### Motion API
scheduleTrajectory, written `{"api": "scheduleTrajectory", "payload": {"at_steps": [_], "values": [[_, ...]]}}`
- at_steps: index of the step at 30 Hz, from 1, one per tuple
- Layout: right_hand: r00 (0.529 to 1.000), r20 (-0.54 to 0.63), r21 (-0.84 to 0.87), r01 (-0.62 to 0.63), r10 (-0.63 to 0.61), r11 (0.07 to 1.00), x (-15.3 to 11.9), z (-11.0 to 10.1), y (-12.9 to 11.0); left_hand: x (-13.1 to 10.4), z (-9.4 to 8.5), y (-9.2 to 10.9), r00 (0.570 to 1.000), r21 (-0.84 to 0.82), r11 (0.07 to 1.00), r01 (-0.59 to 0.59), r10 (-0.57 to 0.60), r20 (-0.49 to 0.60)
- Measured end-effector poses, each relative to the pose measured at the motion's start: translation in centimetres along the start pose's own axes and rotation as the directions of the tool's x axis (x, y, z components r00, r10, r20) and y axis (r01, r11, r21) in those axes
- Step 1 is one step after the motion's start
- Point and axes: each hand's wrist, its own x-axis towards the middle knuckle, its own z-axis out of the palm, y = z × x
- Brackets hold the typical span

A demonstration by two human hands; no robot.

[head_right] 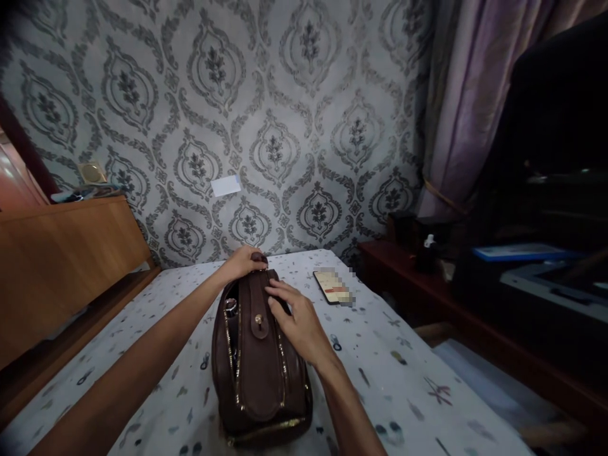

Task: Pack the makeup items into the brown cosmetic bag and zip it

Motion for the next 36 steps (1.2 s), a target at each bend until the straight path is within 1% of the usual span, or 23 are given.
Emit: {"api": "scheduleTrajectory", "payload": {"at_steps": [6,14,20,25,28,30,33,36], "values": [[1.0,0.006,-0.058,0.008,-0.008,0.998,-0.1,0.1,-0.2,-0.7,0.8,-0.3,0.997,-0.046,0.999,0.011,-0.015,-0.077],[1.0,0.003,-0.066,0.004,-0.004,0.998,0.0,0.1,-0.4,-1.1,1.1,-0.1,0.994,-0.112,0.994,0.011,-0.023,-0.104],[1.0,-0.002,-0.047,-0.021,0.021,0.999,0.0,0.1,-0.5,-2.2,0.7,1.0,0.997,-0.165,0.986,-0.008,-0.004,-0.073],[1.0,-0.012,-0.037,0.003,-0.003,0.999,0.1,0.2,-0.4,-2.5,0.5,1.4,1.0,-0.295,0.955,0.02,-0.022,-0.003],[1.0,-0.019,-0.029,0.004,-0.005,1.0,0.1,0.2,-0.3,-2.6,-0.2,1.2,0.998,-0.366,0.93,0.035,-0.013,0.061],[1.0,-0.024,-0.029,0.006,-0.007,1.0,0.0,0.1,-0.3,-2.8,-1.1,0.8,0.996,-0.399,0.917,0.026,0.008,0.084],[0.999,-0.038,-0.061,0.026,-0.029,0.998,-0.1,0.0,-0.8,-3.6,-2.8,-0.4,0.998,-0.427,0.904,0.029,-0.003,0.061],[0.998,-0.012,-0.124,0.065,-0.067,0.99,-0.2,0.1,-1.9,-4.7,-3.7,-2.1,0.996,-0.43,0.898,0.09,-0.078,0.046]]}}
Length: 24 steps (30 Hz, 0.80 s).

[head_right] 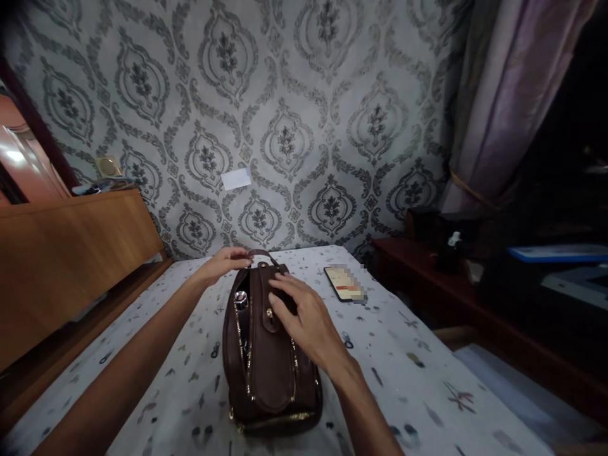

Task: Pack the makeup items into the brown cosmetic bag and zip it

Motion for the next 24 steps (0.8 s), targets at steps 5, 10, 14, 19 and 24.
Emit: {"api": "scheduleTrajectory", "payload": {"at_steps": [5,10,14,19,24], "values": [[0.991,0.119,-0.121,-0.039,0.054,0.992,0.3,0.3,-1.3,-0.9,0.2,-2.5,0.998,-0.001,1.0,0.013,-0.013,-0.067],[0.982,0.154,-0.155,-0.084,0.108,0.984,0.6,0.7,-1.2,-0.8,1.9,-4.1,0.966,0.082,0.996,-0.027,0.047,-0.253],[0.98,0.165,-0.147,-0.09,0.114,0.985,0.5,0.8,-1.3,-0.3,3.0,-4.9,0.918,0.153,0.988,-0.014,0.073,-0.389],[0.982,0.151,-0.142,-0.091,0.112,0.986,0.6,0.8,-1.4,0.2,4.1,-5.4,0.873,0.212,0.977,0.039,0.07,-0.483],[0.989,0.137,-0.162,-0.038,0.061,0.986,0.6,1.1,-1.3,0.3,5.0,-5.2,0.827,0.253,0.961,0.113,0.05,-0.559]]}}
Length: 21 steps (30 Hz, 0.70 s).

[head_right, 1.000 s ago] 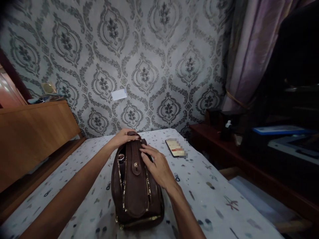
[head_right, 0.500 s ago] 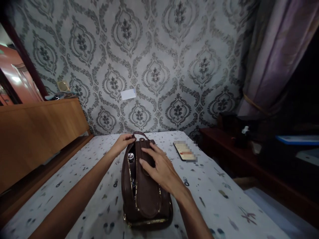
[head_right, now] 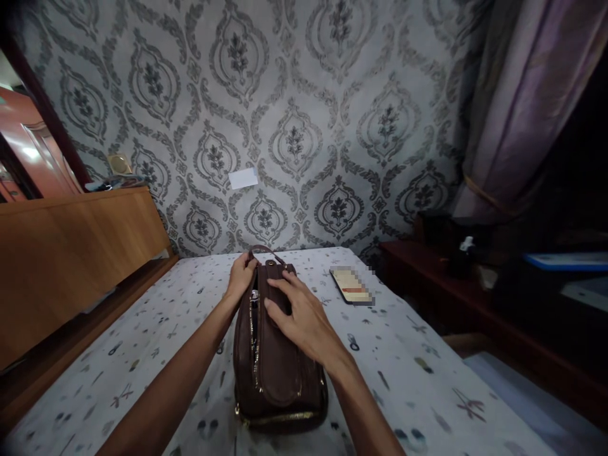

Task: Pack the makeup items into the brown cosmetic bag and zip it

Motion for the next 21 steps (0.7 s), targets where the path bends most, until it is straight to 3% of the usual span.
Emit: {"api": "scheduleTrajectory", "payload": {"at_steps": [12,21], "values": [[0.995,0.015,-0.117,0.102,-0.101,0.988,0.3,0.3,-1.1,-1.5,-0.5,2.4,0.988,0.153,0.98,0.129,-0.114,-0.106],[0.973,0.151,-0.151,0.198,-0.175,0.969,0.9,0.0,-2.3,-1.4,-1.0,2.0,0.995,0.107,0.991,0.076,-0.069,-0.074]]}}
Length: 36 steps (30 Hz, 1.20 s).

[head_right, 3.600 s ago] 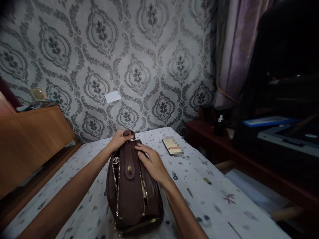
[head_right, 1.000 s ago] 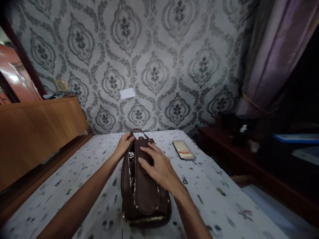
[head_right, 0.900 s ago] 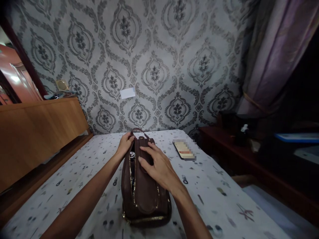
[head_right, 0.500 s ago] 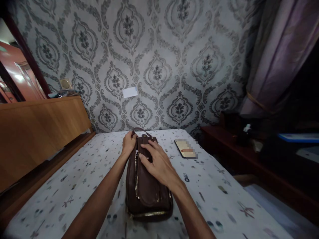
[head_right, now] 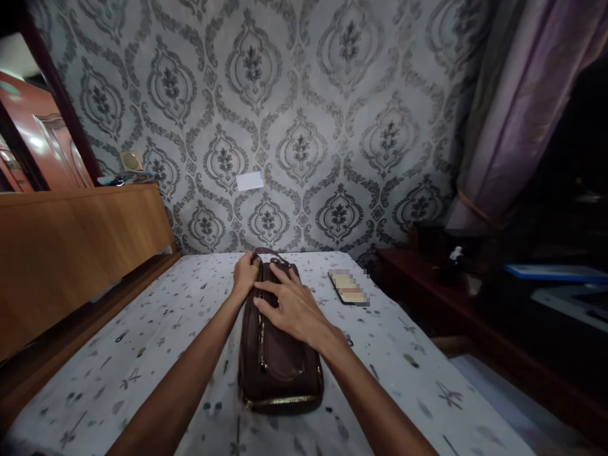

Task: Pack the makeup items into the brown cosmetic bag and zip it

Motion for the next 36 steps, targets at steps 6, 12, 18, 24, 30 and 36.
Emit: {"api": "scheduleTrajectory", "payload": {"at_steps": [6,12,18,24,30,36], "values": [[0.999,0.013,-0.015,0.047,-0.047,0.999,0.1,0.3,0.2,1.4,0.3,-1.1,0.997,-0.129,0.991,-0.041,0.049,0.062],[0.999,-0.007,-0.022,0.034,-0.034,0.999,-0.2,0.5,0.1,1.8,0.5,-1.2,0.997,-0.197,0.979,-0.054,0.065,0.05],[1.0,-0.023,-0.039,0.02,-0.021,0.999,-0.3,0.6,0.0,0.8,-0.2,-0.7,0.995,-0.225,0.97,-0.091,0.097,0.019],[1.0,0.017,-0.125,-0.012,0.014,0.992,-0.3,0.2,-0.8,-0.3,-0.8,-0.1,0.991,-0.273,0.953,-0.131,0.135,-0.002],[0.997,0.033,-0.114,-0.069,0.073,0.991,-0.4,-0.1,-1.3,-1.4,-1.4,0.5,0.983,-0.296,0.939,-0.175,0.181,-0.008],[0.995,0.023,-0.078,-0.097,0.099,0.992,-0.5,0.1,-1.3,-2.1,-2.2,0.5,0.964,-0.224,0.94,-0.257,0.265,0.004]]}}
